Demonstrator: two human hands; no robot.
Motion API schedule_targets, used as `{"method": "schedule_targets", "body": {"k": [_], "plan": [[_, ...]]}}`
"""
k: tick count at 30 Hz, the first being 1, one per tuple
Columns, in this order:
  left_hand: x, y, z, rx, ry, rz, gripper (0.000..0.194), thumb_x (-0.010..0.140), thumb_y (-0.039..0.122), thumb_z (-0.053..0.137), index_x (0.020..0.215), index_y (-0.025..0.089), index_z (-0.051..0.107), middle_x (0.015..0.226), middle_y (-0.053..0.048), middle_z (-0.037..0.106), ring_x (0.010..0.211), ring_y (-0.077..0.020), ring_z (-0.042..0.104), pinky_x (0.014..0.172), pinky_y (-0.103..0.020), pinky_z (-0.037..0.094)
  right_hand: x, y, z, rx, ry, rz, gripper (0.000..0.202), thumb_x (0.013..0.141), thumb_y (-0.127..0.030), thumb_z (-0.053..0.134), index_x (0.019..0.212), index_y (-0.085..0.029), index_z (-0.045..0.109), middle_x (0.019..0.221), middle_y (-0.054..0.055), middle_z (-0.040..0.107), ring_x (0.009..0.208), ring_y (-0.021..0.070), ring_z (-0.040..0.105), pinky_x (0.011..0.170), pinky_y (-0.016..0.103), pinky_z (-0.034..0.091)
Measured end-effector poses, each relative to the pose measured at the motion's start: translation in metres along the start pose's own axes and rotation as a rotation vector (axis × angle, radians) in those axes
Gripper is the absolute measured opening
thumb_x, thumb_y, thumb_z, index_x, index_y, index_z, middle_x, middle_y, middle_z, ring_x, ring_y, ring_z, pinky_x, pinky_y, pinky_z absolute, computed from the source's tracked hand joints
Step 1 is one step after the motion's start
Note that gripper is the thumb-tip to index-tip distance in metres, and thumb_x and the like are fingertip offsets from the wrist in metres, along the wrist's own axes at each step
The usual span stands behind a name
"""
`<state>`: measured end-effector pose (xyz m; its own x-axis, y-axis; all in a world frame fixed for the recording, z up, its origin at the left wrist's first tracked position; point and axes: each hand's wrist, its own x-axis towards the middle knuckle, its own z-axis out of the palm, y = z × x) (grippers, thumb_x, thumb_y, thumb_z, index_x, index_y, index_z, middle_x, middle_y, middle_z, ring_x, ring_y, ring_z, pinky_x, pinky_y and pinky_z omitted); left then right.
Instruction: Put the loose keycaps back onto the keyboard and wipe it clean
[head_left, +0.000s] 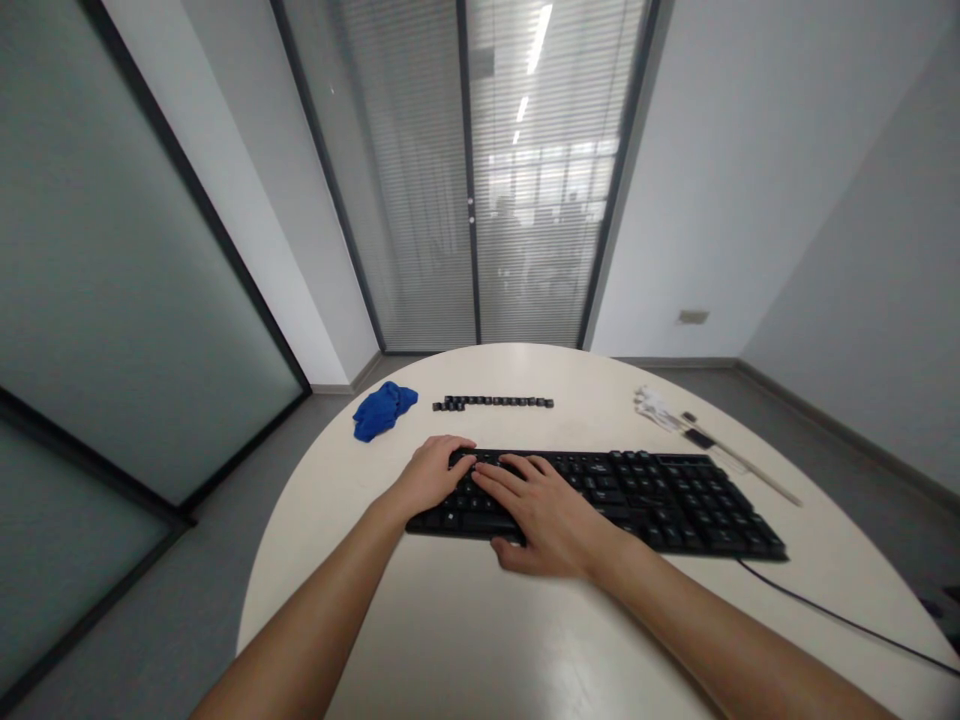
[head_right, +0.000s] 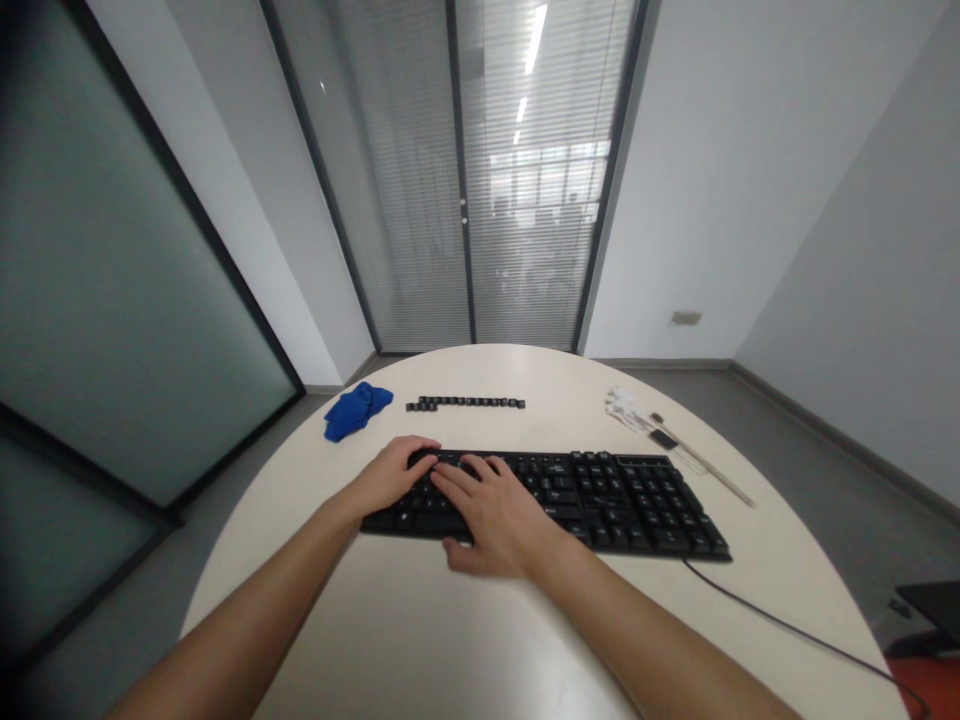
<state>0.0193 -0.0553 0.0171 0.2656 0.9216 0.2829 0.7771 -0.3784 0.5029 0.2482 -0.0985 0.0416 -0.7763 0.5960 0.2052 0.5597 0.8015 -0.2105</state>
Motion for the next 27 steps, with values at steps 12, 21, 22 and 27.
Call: {"method": "schedule_targets", "body": {"k": [12,21,22,27], "plan": [[-0.005,0.013,-0.004,0.298,-0.037,0.094,0.030,0.103,0.029,0.043,0.122,0.017,0.063,0.122,-0.011,0.068,0.115,-0.0256,0.061,0.103,-0.041,0.045,0.000,0.001,-0.001,0.003,-0.005,-0.007,0.081,0.080,-0.042,0.060,0.155,-0.020,0.036,0.160,0.008,0.039,0.142,0.0375,0.032,0.117,0.056,0.023],[-0.007,0.016,-0.005,0.312,-0.033,0.089,0.029,0.102,0.028,0.044,0.122,0.018,0.063,0.120,-0.011,0.069,0.114,-0.0267,0.062,0.102,-0.042,0.046,0.000,0.001,0.000,0.012,-0.004,-0.006,0.080,0.080,-0.040,0.062,0.154,-0.026,0.038,0.160,0.006,0.039,0.143,0.0379,0.033,0.116,0.057,0.023],[-0.007,0.017,-0.007,0.294,-0.022,0.077,0.029,0.102,0.029,0.045,0.121,0.018,0.063,0.120,-0.010,0.069,0.113,-0.0267,0.062,0.101,-0.041,0.046,0.000,0.000,0.000,0.014,-0.002,-0.005,0.079,0.080,-0.040,0.062,0.154,-0.026,0.039,0.159,0.006,0.039,0.143,0.0380,0.033,0.116,0.057,0.023],[-0.004,0.015,-0.014,0.182,0.110,0.001,0.024,0.101,0.032,0.047,0.113,0.021,0.065,0.119,-0.007,0.069,0.113,-0.0255,0.062,0.099,-0.040,0.049,0.000,0.000,-0.002,0.014,-0.014,0.004,0.077,0.080,-0.040,0.062,0.153,-0.025,0.041,0.160,0.007,0.039,0.143,0.0379,0.033,0.116,0.057,0.023]]}}
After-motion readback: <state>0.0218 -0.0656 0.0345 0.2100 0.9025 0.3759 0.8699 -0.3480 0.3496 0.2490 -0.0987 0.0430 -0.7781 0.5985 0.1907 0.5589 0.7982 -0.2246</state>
